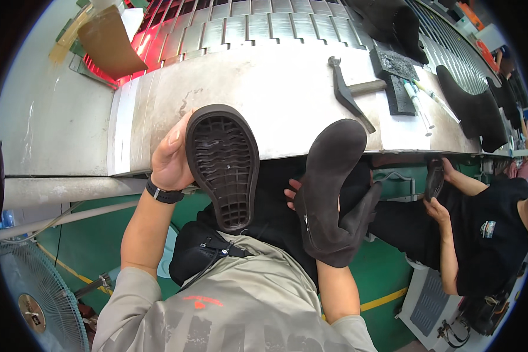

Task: The person retrieves shoe soles and boot uppers from a conveyor, aligns and presses each sole onto a boot upper by hand, and places an assembled boot onto the conveyor.

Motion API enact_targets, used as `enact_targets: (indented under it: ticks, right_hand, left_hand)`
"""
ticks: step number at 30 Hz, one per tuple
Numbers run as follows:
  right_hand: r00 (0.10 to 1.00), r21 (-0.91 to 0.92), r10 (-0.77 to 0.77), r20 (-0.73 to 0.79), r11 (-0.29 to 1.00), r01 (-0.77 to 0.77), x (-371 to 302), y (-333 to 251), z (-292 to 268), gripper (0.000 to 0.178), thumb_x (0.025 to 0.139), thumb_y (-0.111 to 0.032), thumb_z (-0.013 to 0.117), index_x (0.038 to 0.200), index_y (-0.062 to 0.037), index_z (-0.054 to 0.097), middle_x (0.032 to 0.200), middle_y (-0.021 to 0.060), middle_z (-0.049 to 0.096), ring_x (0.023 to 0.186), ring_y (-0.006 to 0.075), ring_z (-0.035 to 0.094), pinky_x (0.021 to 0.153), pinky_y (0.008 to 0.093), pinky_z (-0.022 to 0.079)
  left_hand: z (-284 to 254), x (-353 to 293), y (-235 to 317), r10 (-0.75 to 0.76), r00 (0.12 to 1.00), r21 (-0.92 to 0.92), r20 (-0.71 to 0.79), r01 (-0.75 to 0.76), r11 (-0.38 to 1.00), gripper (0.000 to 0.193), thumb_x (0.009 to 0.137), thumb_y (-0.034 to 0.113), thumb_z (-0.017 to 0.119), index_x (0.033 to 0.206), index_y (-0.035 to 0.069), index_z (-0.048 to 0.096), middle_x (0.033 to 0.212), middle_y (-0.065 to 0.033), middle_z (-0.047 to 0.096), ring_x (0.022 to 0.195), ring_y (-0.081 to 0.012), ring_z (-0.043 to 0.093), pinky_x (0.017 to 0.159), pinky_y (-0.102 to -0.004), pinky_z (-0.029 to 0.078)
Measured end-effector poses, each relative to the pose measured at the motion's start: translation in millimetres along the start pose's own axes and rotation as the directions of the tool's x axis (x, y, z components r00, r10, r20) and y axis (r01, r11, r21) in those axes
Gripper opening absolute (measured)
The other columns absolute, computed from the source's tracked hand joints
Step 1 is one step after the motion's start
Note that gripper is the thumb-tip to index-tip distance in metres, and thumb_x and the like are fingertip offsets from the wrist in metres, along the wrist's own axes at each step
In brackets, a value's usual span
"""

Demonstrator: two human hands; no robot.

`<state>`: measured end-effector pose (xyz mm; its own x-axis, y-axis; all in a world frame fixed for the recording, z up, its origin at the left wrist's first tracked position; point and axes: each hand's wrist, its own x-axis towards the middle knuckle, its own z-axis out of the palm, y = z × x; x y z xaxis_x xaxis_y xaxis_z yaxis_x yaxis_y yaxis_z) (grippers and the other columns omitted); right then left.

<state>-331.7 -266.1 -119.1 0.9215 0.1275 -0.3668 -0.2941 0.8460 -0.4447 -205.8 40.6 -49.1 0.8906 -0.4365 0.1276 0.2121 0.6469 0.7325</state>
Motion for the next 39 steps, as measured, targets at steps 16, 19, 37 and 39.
enact_targets:
  ticks: [16, 19, 37, 39]
  right_hand:
    - [0.996, -0.028, 0.011, -0.094, 1.0, -0.013, -10.8, -2.3, 38.5, 0.13, 0.089, -0.1, 0.023, 0.163, 0.0061, 0.031, 0.147, 0.0416, 0.051, 0.127, 0.0522, 0.061, 0.113, 0.0539, 0.051]
    - [0.99, -0.106, -0.009, -0.14, 0.994, -0.006, -6.4, 0.3, 32.8, 0.131, 0.088, -0.1, 0.024, 0.164, 0.0066, 0.029, 0.148, 0.0419, 0.05, 0.128, 0.0526, 0.061, 0.114, 0.054, 0.05]
    - [0.988, -0.162, 0.132, -0.084, 0.976, -0.144, 6.9, 1.0, -18.2, 0.117, 0.096, -0.091, 0.027, 0.148, 0.0115, 0.046, 0.121, 0.0368, 0.065, 0.111, 0.0467, 0.069, 0.092, 0.0571, 0.06]
    - [0.972, -0.145, 0.196, -0.133, 0.966, -0.214, -2.1, 7.4, -19.7, 0.11, 0.1, -0.086, 0.029, 0.147, 0.0116, 0.047, 0.118, 0.0365, 0.066, 0.107, 0.0458, 0.07, 0.09, 0.0562, 0.061]
  left_hand:
    - [10.1, 22.8, -1.7, -0.077, 0.982, 0.105, 0.171, 0.06, 0.993, 0.095, 0.096, 0.079, 0.057, 0.132, -0.009, 0.055, 0.147, -0.0398, 0.054, 0.137, -0.043, 0.06, 0.105, -0.053, 0.059]
    - [11.9, 15.6, -4.4, -0.017, 0.992, 0.152, 0.124, -0.002, 0.988, 0.094, 0.096, 0.085, 0.051, 0.125, -0.004, 0.057, 0.143, -0.0368, 0.058, 0.134, -0.0413, 0.062, 0.105, -0.0525, 0.059]
    - [4.0, 9.0, -0.8, 0.036, 0.999, -0.04, 0.035, -0.035, 0.999, 0.097, 0.101, 0.086, 0.028, 0.153, 0.005, 0.042, 0.145, -0.0359, 0.057, 0.139, -0.0447, 0.058, 0.111, -0.0554, 0.056]
    - [0.2, 3.0, -1.7, 0.042, 0.997, 0.038, 0.058, -0.044, 0.998, 0.099, 0.1, 0.087, 0.028, 0.154, 0.005, 0.04, 0.147, -0.0372, 0.056, 0.14, -0.0449, 0.057, 0.111, -0.0558, 0.055]
